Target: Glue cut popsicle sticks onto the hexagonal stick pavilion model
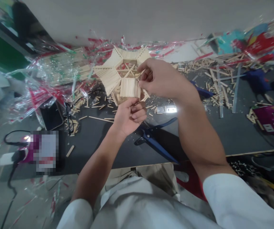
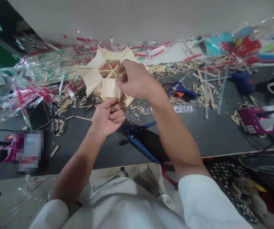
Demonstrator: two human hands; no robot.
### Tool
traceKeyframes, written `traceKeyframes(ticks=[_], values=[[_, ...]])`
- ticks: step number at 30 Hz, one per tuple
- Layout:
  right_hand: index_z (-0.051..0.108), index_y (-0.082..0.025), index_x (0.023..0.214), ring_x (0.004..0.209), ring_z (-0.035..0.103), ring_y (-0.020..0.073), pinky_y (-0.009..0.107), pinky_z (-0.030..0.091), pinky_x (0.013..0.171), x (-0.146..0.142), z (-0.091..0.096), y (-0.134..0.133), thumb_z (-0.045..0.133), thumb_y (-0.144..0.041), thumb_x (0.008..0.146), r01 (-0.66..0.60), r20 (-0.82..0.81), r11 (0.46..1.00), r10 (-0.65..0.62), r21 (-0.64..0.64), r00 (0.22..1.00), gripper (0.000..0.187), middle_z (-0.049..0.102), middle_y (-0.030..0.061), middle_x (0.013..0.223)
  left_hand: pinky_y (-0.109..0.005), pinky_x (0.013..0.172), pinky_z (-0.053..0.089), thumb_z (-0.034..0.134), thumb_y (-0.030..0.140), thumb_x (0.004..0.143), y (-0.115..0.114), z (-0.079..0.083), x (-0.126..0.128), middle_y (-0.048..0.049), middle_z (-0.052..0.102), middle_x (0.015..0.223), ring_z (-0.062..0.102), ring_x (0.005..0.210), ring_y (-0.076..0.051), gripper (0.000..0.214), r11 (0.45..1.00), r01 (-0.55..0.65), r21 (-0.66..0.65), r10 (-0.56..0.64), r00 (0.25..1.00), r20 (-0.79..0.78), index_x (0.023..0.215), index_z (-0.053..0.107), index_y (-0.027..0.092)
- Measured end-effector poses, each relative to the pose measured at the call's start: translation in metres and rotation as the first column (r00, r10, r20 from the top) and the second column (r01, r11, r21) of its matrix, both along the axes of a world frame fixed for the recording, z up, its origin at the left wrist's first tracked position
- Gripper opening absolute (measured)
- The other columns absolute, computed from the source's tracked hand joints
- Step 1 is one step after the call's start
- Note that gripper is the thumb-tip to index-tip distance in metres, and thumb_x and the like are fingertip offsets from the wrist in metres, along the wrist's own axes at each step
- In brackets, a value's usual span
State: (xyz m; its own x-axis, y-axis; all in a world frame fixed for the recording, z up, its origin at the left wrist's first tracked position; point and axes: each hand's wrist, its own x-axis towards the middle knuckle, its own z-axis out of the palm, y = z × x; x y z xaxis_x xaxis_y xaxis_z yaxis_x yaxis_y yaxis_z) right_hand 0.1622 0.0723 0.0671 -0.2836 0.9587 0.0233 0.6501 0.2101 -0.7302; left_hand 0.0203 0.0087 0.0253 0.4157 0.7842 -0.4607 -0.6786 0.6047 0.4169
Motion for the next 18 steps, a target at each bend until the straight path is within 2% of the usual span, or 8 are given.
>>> traceKeyframes(ticks=[5, 14, 18], values=[[0.062, -0.019, 0.111, 0.090, 0.068, 0.0258, 0.037, 0.053, 0.079, -0.0010, 0.0008, -0.0008, 0.066, -0.009, 0.087, -0.011, 0.002, 1.000, 0.011, -0.008, 1.000, 0.026, 0.073, 0.0103, 0.107, -0.018, 0.036, 0.019, 0.035, 0.010, 0.105, -0.0017, -0.0026, 0.0034, 0.0082, 0.022, 0.057, 0.022, 0.037, -0.003, 0.041, 0.999, -0.052, -0.001, 0.052, 0.998, 0.028, 0.066, 0.030, 0.021], [0.062, -0.021, 0.109, 0.089, 0.068, 0.0244, 0.035, 0.052, 0.078, -0.0046, 0.0005, -0.0025, 0.065, -0.008, 0.086, 0.018, 0.010, 1.000, -0.018, 0.000, 1.000, 0.027, 0.073, 0.0081, 0.105, -0.020, 0.035, 0.016, 0.035, 0.011, 0.104, -0.0029, -0.0002, 0.0093, 0.0082, 0.019, 0.055, 0.020, 0.037, -0.003, 0.043, 0.994, -0.106, -0.001, 0.106, 0.993, -0.041, 0.064, 0.025, 0.021], [0.058, -0.021, 0.122, 0.091, 0.069, 0.0251, 0.035, 0.053, 0.075, -0.0026, -0.0012, -0.0018, 0.069, -0.013, 0.088, 0.001, -0.048, 1.000, -0.003, -0.030, 0.999, 0.036, 0.072, 0.0082, 0.105, -0.021, 0.035, 0.013, 0.037, 0.012, 0.103, -0.0020, -0.0016, 0.0101, 0.0086, 0.017, 0.054, 0.019, 0.035, -0.004, 0.043, 0.992, -0.128, 0.004, 0.128, 0.989, -0.080, 0.063, 0.023, 0.022]])
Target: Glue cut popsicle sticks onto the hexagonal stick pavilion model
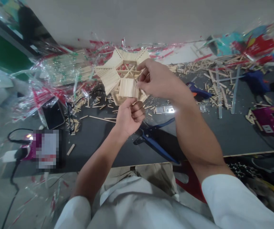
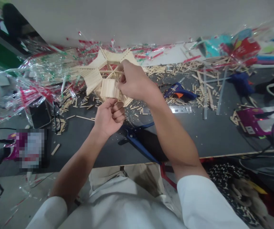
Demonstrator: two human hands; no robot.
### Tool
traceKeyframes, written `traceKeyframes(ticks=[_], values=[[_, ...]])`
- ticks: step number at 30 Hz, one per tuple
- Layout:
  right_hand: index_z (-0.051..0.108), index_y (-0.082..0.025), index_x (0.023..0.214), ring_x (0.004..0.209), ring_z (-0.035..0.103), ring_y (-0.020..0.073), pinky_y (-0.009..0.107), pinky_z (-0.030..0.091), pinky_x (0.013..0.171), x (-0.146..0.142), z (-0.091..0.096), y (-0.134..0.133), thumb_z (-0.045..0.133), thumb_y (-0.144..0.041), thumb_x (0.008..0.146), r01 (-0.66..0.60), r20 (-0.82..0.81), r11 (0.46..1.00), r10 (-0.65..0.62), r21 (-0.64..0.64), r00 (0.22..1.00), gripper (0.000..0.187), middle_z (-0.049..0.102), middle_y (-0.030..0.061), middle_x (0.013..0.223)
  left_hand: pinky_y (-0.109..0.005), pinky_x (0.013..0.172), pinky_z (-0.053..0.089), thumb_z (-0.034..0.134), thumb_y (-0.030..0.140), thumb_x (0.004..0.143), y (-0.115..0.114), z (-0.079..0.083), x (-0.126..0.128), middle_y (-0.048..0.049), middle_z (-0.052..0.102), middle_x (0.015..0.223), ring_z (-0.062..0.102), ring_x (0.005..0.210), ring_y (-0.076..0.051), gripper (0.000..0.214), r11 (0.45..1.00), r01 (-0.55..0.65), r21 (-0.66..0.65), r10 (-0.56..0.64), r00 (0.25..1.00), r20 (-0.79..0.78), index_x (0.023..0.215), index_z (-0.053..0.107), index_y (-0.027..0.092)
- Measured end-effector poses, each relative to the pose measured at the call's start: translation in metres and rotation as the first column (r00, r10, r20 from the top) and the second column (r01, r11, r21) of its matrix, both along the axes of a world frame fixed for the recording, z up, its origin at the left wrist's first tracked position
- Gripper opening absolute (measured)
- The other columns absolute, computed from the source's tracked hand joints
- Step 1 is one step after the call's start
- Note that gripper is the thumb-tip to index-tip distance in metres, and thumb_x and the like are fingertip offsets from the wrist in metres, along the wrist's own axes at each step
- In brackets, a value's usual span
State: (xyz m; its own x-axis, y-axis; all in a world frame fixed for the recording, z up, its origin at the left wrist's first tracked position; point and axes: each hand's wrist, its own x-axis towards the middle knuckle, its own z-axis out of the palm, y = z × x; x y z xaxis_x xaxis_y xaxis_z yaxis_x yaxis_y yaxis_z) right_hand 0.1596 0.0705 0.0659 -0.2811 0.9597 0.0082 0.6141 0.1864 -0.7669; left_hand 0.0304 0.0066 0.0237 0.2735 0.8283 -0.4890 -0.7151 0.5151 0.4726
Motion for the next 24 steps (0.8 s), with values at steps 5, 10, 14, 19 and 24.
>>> traceKeyframes(ticks=[5, 10, 14, 19, 24], values=[[0.048, -0.021, 0.134, 0.095, 0.068, 0.0196, 0.031, 0.054, 0.084, 0.025, 0.017, -0.009, 0.075, -0.016, 0.086, -0.069, -0.278, 0.978, 0.122, 0.195, 0.953, 0.055, 0.067, 0.0043, 0.102, -0.021, 0.036, 0.014, 0.042, 0.011, 0.100, -0.002, -0.002, 0.000, 0.0094, 0.018, 0.055, 0.021, 0.035, -0.004, 0.039, 0.999, -0.035, 0.000, 0.035, 0.999, -0.036, 0.067, 0.025, 0.023], [0.054, -0.027, 0.128, 0.096, 0.066, 0.0203, 0.035, 0.054, 0.091, 0.059, 0.040, -0.042, 0.080, -0.021, 0.085, 0.016, -0.372, 0.947, 0.110, 0.320, 0.922, 0.050, 0.064, 0.0028, 0.102, -0.020, 0.037, 0.013, 0.050, 0.010, 0.093, -0.010, -0.005, -0.001, 0.0113, 0.020, 0.053, 0.019, 0.035, -0.005, 0.029, 0.999, -0.028, 0.047, 0.030, 0.998, -0.048, 0.074, 0.033, 0.023], [0.056, -0.024, 0.133, 0.093, 0.066, 0.0198, 0.035, 0.057, 0.085, 0.074, 0.019, -0.080, 0.071, -0.025, 0.091, -0.033, -0.346, 0.972, 0.114, 0.231, 0.931, 0.045, 0.063, 0.0042, 0.102, -0.019, 0.038, 0.012, 0.050, 0.011, 0.091, -0.023, -0.012, -0.005, 0.0126, 0.023, 0.051, 0.017, 0.035, -0.006, 0.013, 0.996, 0.003, 0.091, 0.007, 0.995, -0.104, 0.088, 0.047, 0.023], [0.051, -0.023, 0.149, 0.142, 0.051, 0.0384, 0.061, 0.045, 0.117, 0.082, -0.057, -0.124, 0.076, -0.041, 0.087, -0.241, 0.181, 0.970, 0.234, 0.019, 0.955, 0.069, 0.052, 0.0188, 0.150, -0.017, 0.040, 0.014, 0.057, 0.011, 0.085, -0.037, -0.026, -0.024, 0.0147, 0.026, 0.051, 0.019, 0.036, -0.005, 0.029, 0.983, 0.102, 0.156, -0.054, 0.958, -0.281, 0.108, 0.052, 0.028], [0.024, -0.020, 0.167, 0.161, 0.016, 0.0451, 0.068, 0.029, 0.126, 0.086, -0.100, -0.150, 0.083, -0.062, 0.078, -0.334, 0.416, 0.942, 0.287, 0.043, 0.863, 0.115, 0.033, 0.0230, 0.166, -0.016, 0.040, 0.016, 0.059, 0.011, 0.083, -0.037, -0.031, -0.044, 0.0135, 0.025, 0.052, 0.022, 0.036, -0.006, 0.042, 0.963, 0.045, 0.264, 0.046, 0.944, -0.328, 0.119, 0.056, 0.033]])
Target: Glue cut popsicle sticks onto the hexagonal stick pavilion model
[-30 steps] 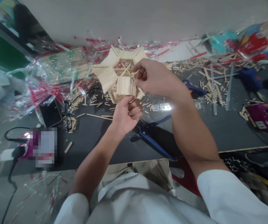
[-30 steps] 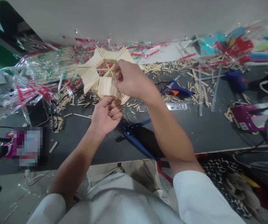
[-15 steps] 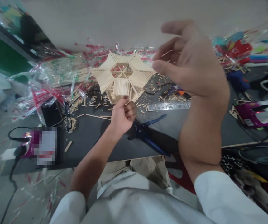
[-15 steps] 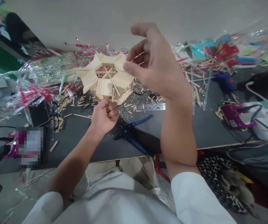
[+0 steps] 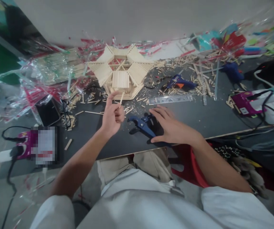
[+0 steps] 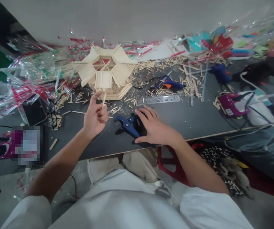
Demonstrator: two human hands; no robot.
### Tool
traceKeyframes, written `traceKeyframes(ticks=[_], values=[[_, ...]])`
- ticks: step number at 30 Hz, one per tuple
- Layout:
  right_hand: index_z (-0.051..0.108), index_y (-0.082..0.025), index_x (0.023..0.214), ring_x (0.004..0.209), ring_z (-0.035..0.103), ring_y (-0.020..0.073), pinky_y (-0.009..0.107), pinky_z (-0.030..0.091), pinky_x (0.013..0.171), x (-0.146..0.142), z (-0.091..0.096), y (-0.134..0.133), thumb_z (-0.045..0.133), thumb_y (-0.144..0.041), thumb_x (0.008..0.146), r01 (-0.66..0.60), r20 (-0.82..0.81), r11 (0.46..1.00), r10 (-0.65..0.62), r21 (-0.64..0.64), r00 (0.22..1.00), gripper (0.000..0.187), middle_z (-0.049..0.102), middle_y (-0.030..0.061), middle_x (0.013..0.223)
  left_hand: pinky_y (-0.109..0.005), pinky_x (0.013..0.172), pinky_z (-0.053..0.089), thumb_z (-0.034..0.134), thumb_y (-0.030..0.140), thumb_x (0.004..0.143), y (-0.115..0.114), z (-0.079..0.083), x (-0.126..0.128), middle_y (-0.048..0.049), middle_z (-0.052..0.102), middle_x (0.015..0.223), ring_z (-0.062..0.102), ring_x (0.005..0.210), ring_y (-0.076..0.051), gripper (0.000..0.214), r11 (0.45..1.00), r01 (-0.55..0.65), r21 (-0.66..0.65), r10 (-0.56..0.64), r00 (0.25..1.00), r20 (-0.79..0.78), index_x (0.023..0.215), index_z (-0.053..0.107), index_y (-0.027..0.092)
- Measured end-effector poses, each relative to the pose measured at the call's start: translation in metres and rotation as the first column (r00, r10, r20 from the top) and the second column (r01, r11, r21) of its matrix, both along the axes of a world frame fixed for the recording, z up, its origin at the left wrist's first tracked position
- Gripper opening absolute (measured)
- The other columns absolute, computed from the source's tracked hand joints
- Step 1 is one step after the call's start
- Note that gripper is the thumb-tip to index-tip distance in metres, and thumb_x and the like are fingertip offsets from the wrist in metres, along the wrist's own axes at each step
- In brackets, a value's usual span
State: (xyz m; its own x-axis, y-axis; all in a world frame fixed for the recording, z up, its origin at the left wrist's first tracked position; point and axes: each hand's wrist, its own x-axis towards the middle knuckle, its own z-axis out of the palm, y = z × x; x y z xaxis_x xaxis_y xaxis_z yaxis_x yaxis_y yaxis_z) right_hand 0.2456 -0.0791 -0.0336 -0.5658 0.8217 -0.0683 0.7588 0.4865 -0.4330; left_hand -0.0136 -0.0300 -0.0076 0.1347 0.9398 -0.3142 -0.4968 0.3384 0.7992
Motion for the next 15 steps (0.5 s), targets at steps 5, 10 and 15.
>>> traceKeyframes(ticks=[5, 10, 15], values=[[0.040, -0.003, 0.156, 0.142, 0.047, 0.0492, 0.064, 0.045, 0.115, -0.018, 0.009, -0.016, 0.070, -0.051, 0.091, 0.026, 0.186, 0.993, -0.047, 0.111, 0.981, 0.086, 0.051, 0.0304, 0.147, -0.017, 0.041, 0.017, 0.060, 0.014, 0.083, -0.002, -0.005, -0.004, 0.0127, 0.026, 0.052, 0.020, 0.038, -0.007, 0.045, 0.997, -0.002, 0.072, 0.004, 1.000, -0.022, 0.124, 0.060, 0.034], [0.055, -0.002, 0.139, 0.112, 0.063, 0.0472, 0.060, 0.054, 0.090, -0.035, 0.019, -0.025, 0.043, -0.039, 0.103, 0.068, 0.310, 0.984, -0.117, 0.163, 0.944, 0.053, 0.062, 0.0325, 0.127, -0.016, 0.042, 0.018, 0.064, 0.017, 0.081, -0.008, -0.018, -0.003, 0.0131, 0.030, 0.051, 0.023, 0.040, -0.008, 0.052, 0.993, 0.039, 0.110, -0.029, 0.995, -0.094, 0.130, 0.059, 0.034], [0.055, -0.023, 0.093, 0.077, 0.065, 0.0326, 0.043, 0.049, 0.071, -0.034, 0.038, -0.017, 0.026, -0.044, 0.107, 0.295, 0.067, 0.950, -0.289, -0.101, 0.955, 0.039, 0.067, 0.0142, 0.083, -0.017, 0.045, 0.023, 0.070, 0.017, 0.082, -0.010, -0.022, -0.008, 0.0131, 0.034, 0.051, 0.026, 0.042, -0.008, 0.065, 0.985, 0.042, 0.170, -0.016, 0.988, -0.151, 0.142, 0.054, 0.036]])
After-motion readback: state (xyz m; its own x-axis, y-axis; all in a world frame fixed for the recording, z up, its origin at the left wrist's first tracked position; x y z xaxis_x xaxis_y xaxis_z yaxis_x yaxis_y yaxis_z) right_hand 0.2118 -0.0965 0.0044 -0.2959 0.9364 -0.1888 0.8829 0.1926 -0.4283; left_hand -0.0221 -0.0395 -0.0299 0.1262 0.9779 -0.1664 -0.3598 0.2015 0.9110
